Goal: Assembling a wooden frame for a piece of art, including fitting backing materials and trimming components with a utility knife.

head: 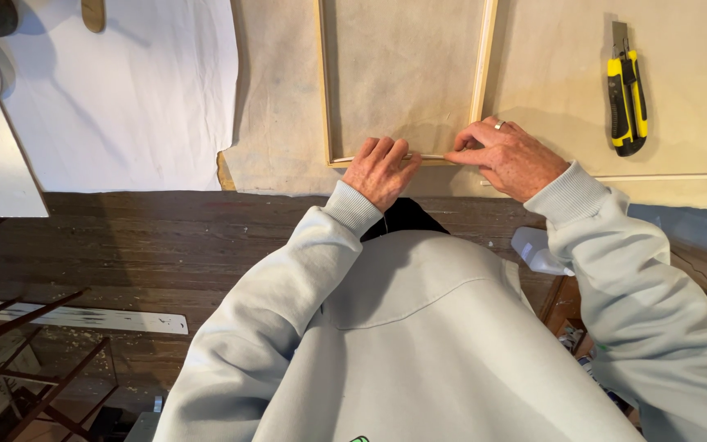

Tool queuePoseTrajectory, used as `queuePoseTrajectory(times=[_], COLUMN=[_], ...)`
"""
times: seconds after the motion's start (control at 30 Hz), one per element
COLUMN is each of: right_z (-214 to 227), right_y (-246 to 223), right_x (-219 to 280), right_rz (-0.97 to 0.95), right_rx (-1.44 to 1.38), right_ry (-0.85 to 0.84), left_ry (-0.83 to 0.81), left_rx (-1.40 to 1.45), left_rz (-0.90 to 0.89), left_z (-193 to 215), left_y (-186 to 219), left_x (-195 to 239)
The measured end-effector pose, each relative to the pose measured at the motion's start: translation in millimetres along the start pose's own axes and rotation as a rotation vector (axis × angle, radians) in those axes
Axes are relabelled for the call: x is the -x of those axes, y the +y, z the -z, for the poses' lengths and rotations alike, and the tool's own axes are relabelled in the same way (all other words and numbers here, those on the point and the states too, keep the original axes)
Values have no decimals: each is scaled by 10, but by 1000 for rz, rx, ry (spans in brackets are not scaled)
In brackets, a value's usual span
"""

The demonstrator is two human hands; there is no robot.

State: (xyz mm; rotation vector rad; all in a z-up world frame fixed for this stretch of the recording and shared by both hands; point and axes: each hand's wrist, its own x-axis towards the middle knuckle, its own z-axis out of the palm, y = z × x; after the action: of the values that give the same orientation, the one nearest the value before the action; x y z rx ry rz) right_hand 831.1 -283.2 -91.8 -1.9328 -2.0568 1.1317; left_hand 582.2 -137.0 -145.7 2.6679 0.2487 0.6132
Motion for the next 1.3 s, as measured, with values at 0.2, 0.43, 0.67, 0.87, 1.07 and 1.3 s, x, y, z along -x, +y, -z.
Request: queuePoseTrajectory(times=[0.2,0.43,0.67,0.87,1.07,1.3], right_z=[-34,-88,-250,-583,-836,-400], right_y=[25,-37,-158,-567,-805,-391], right_x=[-16,-10,-9,-371,-636,84], right_rz=[23,58,2,-45,-42,-83], right_rx=[54,106,168,103,105,254], right_ry=[-2,104,278,445,596,540], left_ry=[8,-87,-46,-36,-77,-58], left_rx=[9,-16,-74,-97,-121,-122], left_rz=[17,153,200,231,233,223], left_z=[97,489,573,582,602,741], left_y=[-42,-119,-73,-65,-80,23], left_x=[5,284,290,308,309,215])
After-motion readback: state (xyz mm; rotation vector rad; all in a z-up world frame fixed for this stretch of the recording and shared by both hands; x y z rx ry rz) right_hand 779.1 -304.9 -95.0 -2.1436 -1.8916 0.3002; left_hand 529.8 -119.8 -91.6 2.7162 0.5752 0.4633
